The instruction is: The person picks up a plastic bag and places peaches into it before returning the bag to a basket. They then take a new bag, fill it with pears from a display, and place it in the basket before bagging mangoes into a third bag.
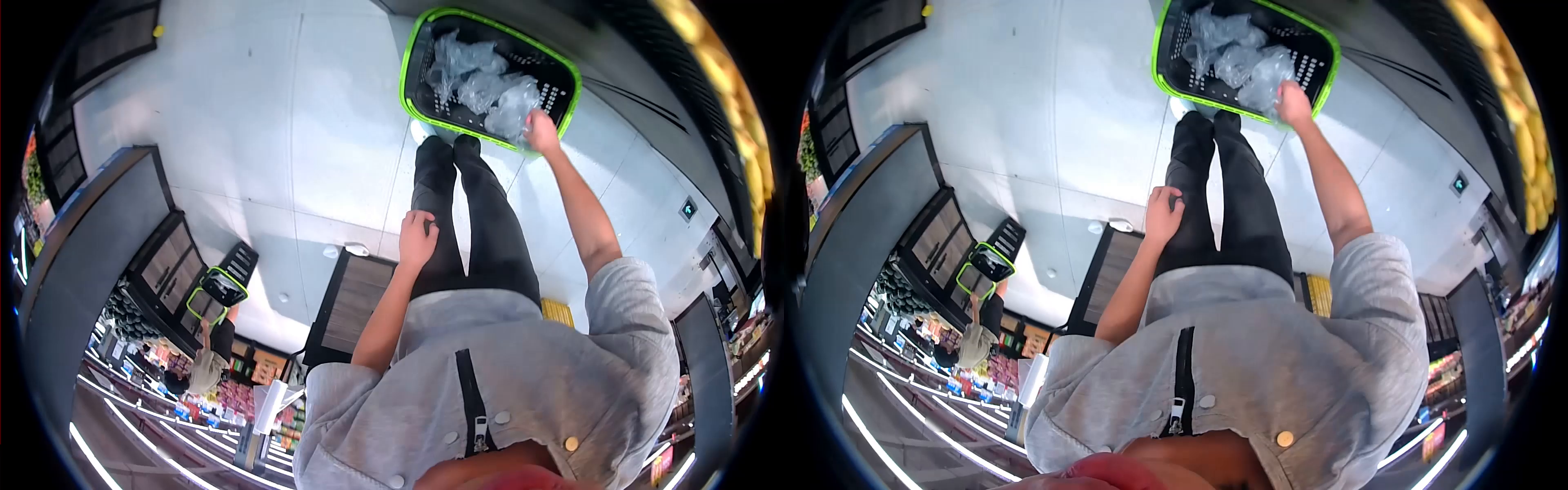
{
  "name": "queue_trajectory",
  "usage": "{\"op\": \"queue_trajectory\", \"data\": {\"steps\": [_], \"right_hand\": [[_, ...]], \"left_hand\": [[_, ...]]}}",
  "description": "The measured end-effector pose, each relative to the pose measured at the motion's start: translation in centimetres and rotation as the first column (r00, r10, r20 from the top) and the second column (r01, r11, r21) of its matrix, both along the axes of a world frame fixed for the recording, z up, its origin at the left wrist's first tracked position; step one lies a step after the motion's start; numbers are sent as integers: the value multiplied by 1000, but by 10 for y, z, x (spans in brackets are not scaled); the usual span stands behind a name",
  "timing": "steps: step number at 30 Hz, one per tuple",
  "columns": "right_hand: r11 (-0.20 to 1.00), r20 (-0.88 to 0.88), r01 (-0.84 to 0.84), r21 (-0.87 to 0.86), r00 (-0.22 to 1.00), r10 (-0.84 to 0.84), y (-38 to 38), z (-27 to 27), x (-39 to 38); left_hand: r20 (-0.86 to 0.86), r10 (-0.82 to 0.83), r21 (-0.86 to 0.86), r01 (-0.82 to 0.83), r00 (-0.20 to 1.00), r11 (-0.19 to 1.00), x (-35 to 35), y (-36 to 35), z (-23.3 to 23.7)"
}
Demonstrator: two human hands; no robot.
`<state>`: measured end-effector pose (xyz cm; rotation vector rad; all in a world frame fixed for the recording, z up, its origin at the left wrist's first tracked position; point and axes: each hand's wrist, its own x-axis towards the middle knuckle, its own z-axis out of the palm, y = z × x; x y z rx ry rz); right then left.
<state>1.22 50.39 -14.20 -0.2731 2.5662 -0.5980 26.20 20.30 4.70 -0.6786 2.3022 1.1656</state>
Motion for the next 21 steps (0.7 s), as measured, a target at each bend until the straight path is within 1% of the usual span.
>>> {"op": "queue_trajectory", "data": {"steps": [1,3,5,6,7,8,9,11,12,14,15,16,17,18,19,20,21], "right_hand": [[998,-21,46,-39,999,-47,-2,18,6],[958,115,218,-185,973,-199,-21,91,19],[906,159,205,-372,975,-155,-39,161,26],[808,333,317,-496,929,-161,-48,193,26],[684,507,446,-577,852,-128,-58,225,30],[543,601,523,-657,798,-41,-67,261,32],[505,595,514,-693,804,-2,-74,295,30],[430,580,499,-753,811,74,-82,350,35],[332,580,535,-777,813,47,-85,363,39],[434,578,547,-716,813,-71,-79,354,42],[484,568,553,-679,812,-131,-77,346,43],[711,446,452,-539,869,-214,-77,339,42],[821,407,356,-446,898,-169,-75,334,36],[905,264,163,-392,963,-59,-79,332,24],[953,130,-28,-300,989,70,-86,332,7],[953,20,-241,-183,968,248,-103,364,-19],[929,-182,-360,-84,922,340,-122,394,-46]], "left_hand": [[-12,11,27,-11,1000,1000,-12,-1,19],[-123,15,42,-10,992,999,-34,-3,48],[-209,21,24,-16,978,1000,-66,0,82],[-267,38,-17,-45,963,999,-80,4,99],[-314,48,-59,-70,948,996,-87,6,113],[-316,137,-10,-148,939,989,-92,8,120],[-319,250,39,-251,914,967,-99,10,138],[-297,311,-65,-345,903,937,-107,7,176],[-198,233,-105,-256,952,961,-107,-1,178],[15,76,-154,-73,997,985,-103,-28,167],[23,18,-196,-13,1000,981,-98,-38,159],[30,-35,-235,41,999,971,-93,-45,147],[39,-84,-273,91,996,958,-89,-54,135],[45,-127,-221,134,991,966,-92,-74,115],[52,-173,-167,179,984,969,-105,-94,104],[117,-107,-82,117,987,990,-137,-97,159],[-23,-115,-107,112,993,988,-164,-119,165]]}}
